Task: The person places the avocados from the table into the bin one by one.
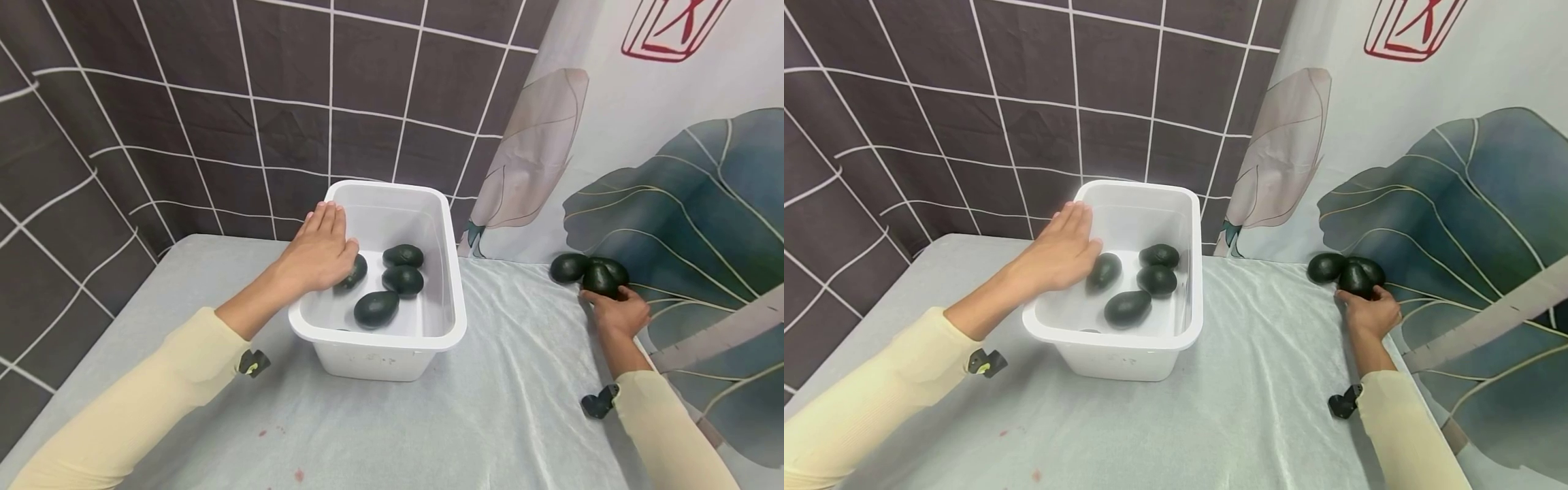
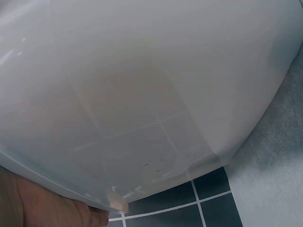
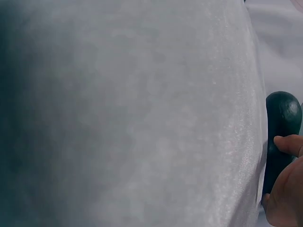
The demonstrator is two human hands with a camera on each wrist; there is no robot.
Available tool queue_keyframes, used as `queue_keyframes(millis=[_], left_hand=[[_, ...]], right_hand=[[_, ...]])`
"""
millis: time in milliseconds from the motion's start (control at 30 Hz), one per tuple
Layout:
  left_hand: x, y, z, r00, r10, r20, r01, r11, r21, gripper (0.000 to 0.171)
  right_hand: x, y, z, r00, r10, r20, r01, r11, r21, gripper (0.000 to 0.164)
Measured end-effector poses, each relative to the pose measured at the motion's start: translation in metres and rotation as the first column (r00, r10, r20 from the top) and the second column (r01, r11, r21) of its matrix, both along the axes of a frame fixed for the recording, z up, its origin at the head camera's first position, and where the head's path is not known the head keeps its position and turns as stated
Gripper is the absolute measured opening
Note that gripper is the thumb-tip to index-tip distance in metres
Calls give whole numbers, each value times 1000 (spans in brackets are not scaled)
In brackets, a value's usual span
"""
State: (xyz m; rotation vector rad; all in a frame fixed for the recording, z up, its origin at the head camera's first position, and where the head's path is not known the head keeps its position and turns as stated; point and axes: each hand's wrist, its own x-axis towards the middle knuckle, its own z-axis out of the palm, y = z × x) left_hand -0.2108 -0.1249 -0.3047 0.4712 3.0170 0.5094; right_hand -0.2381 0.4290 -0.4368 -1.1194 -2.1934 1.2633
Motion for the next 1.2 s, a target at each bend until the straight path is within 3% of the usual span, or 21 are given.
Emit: queue_keyframes(millis=[800, 1200], left_hand=[[1, 0, 0, 1000, -5, -3, 5, 1000, 4, 80], [1, 0, 1, 1000, -4, 0, 4, 1000, 5, 80]], right_hand=[[8, 6, -3, 994, -71, -79, 63, 994, -90, 87], [13, 5, 3, 980, -73, -185, 46, 988, -147, 88]])
